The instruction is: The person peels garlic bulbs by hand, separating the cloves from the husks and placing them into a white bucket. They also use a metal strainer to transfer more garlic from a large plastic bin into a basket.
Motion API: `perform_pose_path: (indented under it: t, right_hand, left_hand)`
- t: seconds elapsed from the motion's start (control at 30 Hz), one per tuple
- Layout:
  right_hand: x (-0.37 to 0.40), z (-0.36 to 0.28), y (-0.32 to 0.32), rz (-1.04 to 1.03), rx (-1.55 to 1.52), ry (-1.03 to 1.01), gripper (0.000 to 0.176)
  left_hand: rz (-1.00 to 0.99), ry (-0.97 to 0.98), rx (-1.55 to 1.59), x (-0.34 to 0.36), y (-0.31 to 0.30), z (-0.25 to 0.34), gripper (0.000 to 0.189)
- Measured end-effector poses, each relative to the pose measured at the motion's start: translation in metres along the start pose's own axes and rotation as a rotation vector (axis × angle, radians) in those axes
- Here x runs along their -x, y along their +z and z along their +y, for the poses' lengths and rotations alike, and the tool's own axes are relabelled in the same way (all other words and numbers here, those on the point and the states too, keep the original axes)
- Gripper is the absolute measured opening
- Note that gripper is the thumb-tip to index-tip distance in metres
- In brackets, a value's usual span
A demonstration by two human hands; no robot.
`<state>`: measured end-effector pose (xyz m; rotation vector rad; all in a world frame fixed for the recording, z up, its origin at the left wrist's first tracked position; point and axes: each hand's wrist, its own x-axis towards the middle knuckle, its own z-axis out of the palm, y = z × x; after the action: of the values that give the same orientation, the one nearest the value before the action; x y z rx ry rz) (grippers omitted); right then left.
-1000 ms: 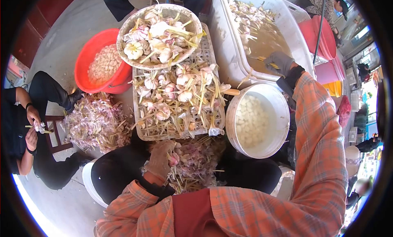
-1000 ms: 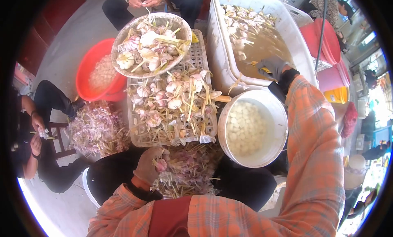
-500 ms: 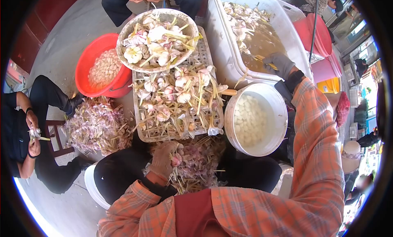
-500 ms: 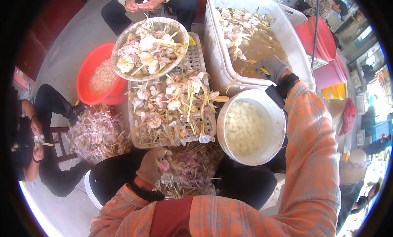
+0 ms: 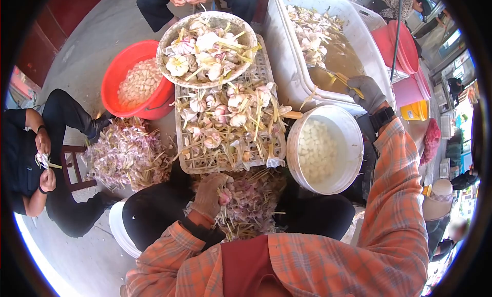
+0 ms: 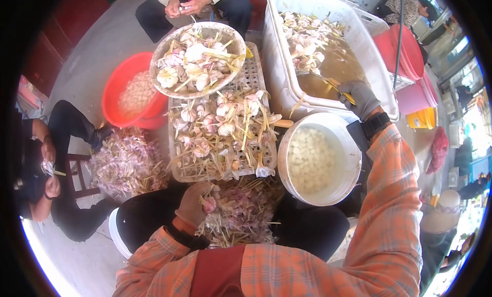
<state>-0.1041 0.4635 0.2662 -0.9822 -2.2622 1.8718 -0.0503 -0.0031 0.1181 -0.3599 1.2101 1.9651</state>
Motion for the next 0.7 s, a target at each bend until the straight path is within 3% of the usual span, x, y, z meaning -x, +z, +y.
perform_pose_path:
  t: [0.07,0.17,0.37,0.47,0.7]
  right_hand:
    - [0.009,0.003,-0.003,0.021,-0.001,-0.047,0.014]
    - [0.022,0.008,-0.007,0.057,-0.033,-0.033,0.016]
    - [0.041,0.017,-0.012,0.07,-0.013,-0.071,0.023]
    - [0.047,0.023,-0.025,0.009,0.011,-0.098,0.039]
    - [0.083,0.016,-0.039,0.037,0.188,-0.176,0.042]
  left_hand:
    - [0.004,-0.01,0.06,-0.002,-0.003,-0.004,0.022]
    - [-0.069,0.132,-0.22,-0.006,-0.012,-0.009,0.022]
    - [0.058,-0.033,0.024,-0.001,0.001,-0.001,0.024]
    - [0.076,-0.034,0.049,-0.006,-0.005,-0.004,0.024]
    - [0.074,-0.01,0.062,-0.007,-0.01,-0.006,0.023]
